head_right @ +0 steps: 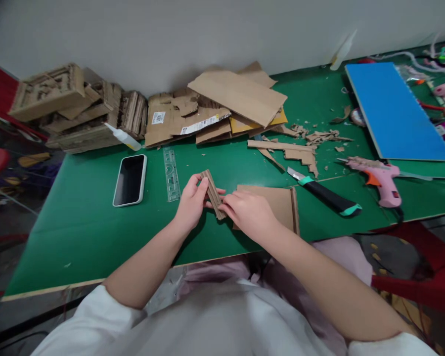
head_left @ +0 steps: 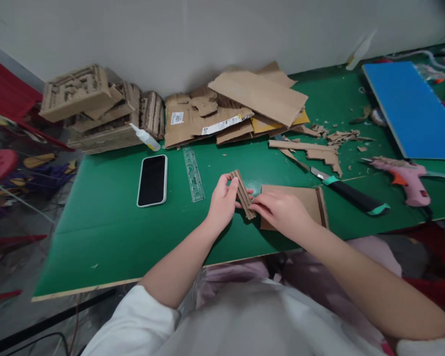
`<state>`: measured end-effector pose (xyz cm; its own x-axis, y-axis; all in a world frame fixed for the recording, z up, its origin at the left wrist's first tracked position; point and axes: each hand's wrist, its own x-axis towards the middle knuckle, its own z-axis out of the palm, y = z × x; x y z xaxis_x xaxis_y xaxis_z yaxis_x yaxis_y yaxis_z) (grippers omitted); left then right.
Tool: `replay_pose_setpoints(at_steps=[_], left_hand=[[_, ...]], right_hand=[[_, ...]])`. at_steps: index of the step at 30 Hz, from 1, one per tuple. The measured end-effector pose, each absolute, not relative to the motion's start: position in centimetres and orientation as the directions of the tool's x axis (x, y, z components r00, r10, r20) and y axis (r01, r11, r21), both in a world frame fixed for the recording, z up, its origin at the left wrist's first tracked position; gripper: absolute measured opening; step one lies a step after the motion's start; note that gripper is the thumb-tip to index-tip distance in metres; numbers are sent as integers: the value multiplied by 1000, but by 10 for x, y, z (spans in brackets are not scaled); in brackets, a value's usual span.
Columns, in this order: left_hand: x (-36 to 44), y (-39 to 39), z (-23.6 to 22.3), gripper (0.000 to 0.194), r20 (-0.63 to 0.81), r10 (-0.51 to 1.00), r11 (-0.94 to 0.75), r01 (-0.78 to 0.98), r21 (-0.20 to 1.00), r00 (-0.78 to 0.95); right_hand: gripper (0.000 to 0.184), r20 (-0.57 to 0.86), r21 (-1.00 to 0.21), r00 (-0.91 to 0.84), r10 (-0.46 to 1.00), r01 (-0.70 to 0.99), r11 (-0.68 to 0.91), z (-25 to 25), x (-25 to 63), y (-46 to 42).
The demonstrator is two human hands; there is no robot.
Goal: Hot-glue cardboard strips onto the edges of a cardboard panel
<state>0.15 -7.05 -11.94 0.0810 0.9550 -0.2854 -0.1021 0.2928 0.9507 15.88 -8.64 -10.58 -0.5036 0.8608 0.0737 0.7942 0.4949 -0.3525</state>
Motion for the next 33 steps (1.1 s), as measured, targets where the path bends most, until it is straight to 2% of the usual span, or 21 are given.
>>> replay_pose_setpoints(at_steps=[5,9,14,17,19,21,23,26,28,30,33], left_hand=[[2,-69,-122,21,-282,956,288,-67,955,87],[1,-68,-123,17,-278,953,283,-27,959,119],[0,-71,-124,23,-269,943,256,88,963,195],[-3,-70,-126,26,-259,937,205,231,951,235],[-7,-68,-126,26,-198,961,118,358,926,195],[-12,-65,-125,27,-93,986,7,527,850,137],[-16,-63,-125,29,-8,994,-74,704,706,112],[-19,-62,-125,34,51,991,-134,885,446,124],[-18,-63,-125,35,117,984,-164,926,339,132],[-15,-66,-126,31,181,963,-249,912,326,199],[-10,-70,-129,24,218,881,-474,796,376,421]], right_hand=[[23,44,-288,-523,851,809,512,-103,161,-87],[23,40,-301,-551,834,789,536,-104,161,-88],[21,23,-394,-508,861,787,475,-100,163,-83],[20,32,-504,-432,901,772,388,-92,171,-75],[18,48,-598,-385,922,728,335,-87,180,-68],[14,53,-668,-323,945,692,274,-86,189,-61],[10,62,-698,-258,964,679,227,-89,198,-55],[7,99,-686,-194,976,697,208,-99,208,-47],[5,123,-648,-150,981,737,194,-105,214,-42],[4,159,-580,-74,985,800,153,-110,220,-37],[11,226,-431,6,974,897,95,-114,228,-34]])
